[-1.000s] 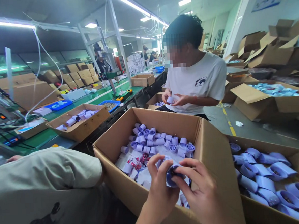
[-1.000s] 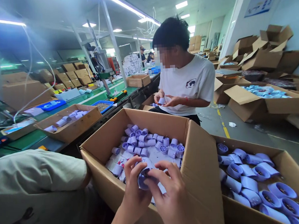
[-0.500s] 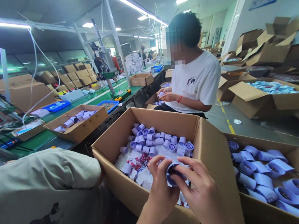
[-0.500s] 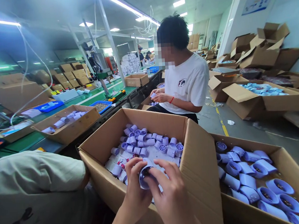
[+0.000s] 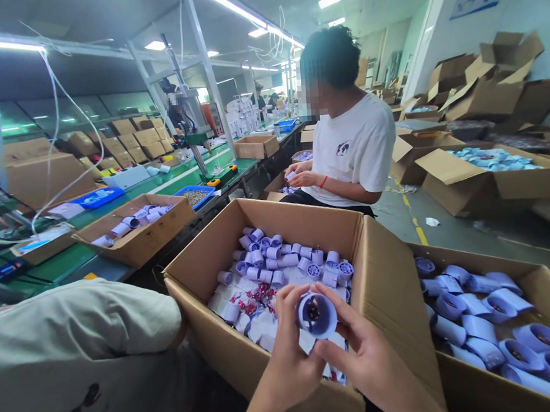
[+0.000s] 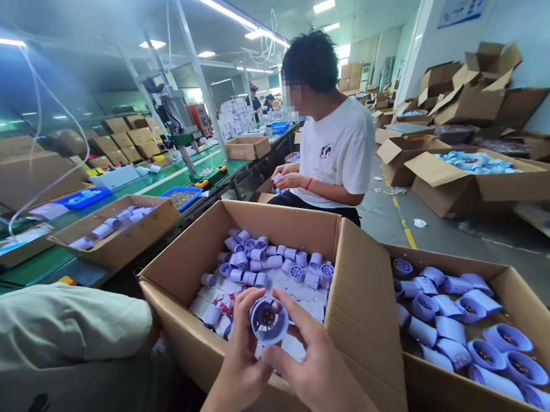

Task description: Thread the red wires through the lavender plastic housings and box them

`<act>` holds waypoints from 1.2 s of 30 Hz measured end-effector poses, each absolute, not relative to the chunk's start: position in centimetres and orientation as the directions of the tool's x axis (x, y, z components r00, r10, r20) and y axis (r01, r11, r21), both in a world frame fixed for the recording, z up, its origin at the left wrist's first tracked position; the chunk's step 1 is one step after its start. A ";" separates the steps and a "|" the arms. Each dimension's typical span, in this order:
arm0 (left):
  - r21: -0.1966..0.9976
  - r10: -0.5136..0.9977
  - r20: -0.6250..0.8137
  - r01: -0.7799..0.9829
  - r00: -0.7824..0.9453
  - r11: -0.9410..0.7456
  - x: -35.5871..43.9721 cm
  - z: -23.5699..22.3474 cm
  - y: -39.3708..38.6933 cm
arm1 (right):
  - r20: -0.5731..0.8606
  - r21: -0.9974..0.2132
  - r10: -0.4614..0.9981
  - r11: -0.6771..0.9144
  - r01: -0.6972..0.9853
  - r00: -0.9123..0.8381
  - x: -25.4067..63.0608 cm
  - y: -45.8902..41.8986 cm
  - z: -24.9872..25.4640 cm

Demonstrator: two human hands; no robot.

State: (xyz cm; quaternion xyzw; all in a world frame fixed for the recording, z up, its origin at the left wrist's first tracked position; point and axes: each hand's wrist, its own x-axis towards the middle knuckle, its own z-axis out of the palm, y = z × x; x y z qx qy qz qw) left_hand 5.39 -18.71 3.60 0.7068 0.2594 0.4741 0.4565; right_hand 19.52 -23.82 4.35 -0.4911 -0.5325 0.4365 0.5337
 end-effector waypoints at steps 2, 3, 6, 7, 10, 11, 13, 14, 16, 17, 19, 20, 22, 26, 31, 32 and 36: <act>0.925 0.795 0.371 -0.266 0.480 -0.271 5.0 4.0 -18.6 | 0.245 -0.957 0.962 0.219 0.192 0.120 19.3 -23.6 4.0; 0.923 0.799 0.323 -0.354 0.508 -0.148 4.9 4.3 -18.5 | 0.323 -0.919 0.935 0.273 0.285 0.147 19.2 -23.5 3.9; 0.901 0.851 0.151 -0.425 0.503 0.091 4.5 5.3 -18.5 | 0.590 -0.718 0.792 0.424 0.552 0.159 18.8 -23.2 3.6; 0.917 0.879 0.101 -0.386 0.466 0.100 4.5 5.7 -18.7 | 0.657 -0.644 0.740 0.449 0.620 0.146 18.7 -23.2 3.6; 0.961 0.938 0.008 -0.261 0.347 0.088 4.9 6.8 -19.1 | 0.767 -0.475 0.634 0.463 0.748 0.095 18.6 -23.0 3.9; 0.964 0.943 -0.028 -0.241 0.332 0.113 5.1 7.1 -19.3 | 0.786 -0.436 0.614 0.462 0.773 0.077 18.6 -23.0 4.1; 0.959 0.944 -0.099 -0.224 0.315 0.175 5.3 7.6 -19.3 | 0.817 -0.365 0.576 0.471 0.803 0.033 18.7 -23.0 4.5; 0.956 0.942 -0.129 -0.212 0.309 0.200 5.3 7.8 -19.3 | 0.828 -0.336 0.561 0.482 0.809 0.009 18.8 -23.0 4.6; 0.956 0.939 -0.169 -0.183 0.298 0.230 5.3 8.3 -19.1 | 0.838 -0.300 0.545 0.506 0.809 -0.030 19.0 -23.0 4.8; 0.957 0.937 -0.183 -0.166 0.297 0.240 5.3 8.5 -19.0 | 0.836 -0.293 0.547 0.514 0.806 -0.044 19.1 -23.0 4.8; 0.963 0.934 -0.197 -0.118 0.298 0.241 5.2 9.0 -18.8 | 0.826 -0.297 0.560 0.521 0.800 -0.058 19.3 -23.0 4.8; 0.970 0.935 -0.192 -0.087 0.298 0.227 5.2 9.2 -18.8 | 0.819 -0.304 0.570 0.519 0.799 -0.059 19.3 -23.0 4.7; 0.983 0.938 -0.164 -0.028 0.306 0.182 5.2 9.6 -18.7 | 0.806 -0.323 0.589 0.511 0.797 -0.051 19.4 -23.0 4.5; 0.990 0.928 -0.129 -0.012 0.348 0.142 5.2 9.8 -18.5 | 0.794 -0.352 0.607 0.493 0.796 -0.025 19.6 -22.8 4.5; 0.998 0.944 -0.044 0.056 0.327 0.027 5.4 9.6 -18.4 | 0.797 -0.359 0.603 0.512 0.780 -0.030 19.8 -22.4 4.4; 0.997 0.940 -0.020 0.080 0.340 -0.008 5.4 9.5 -18.4 | 0.795 -0.357 0.605 0.519 0.776 -0.039 19.8 -22.3 4.3; 0.976 0.923 0.052 0.178 0.381 -0.129 5.9 9.3 -18.5 | 0.803 -0.307 0.589 0.542 0.782 -0.093 19.8 -22.0 3.9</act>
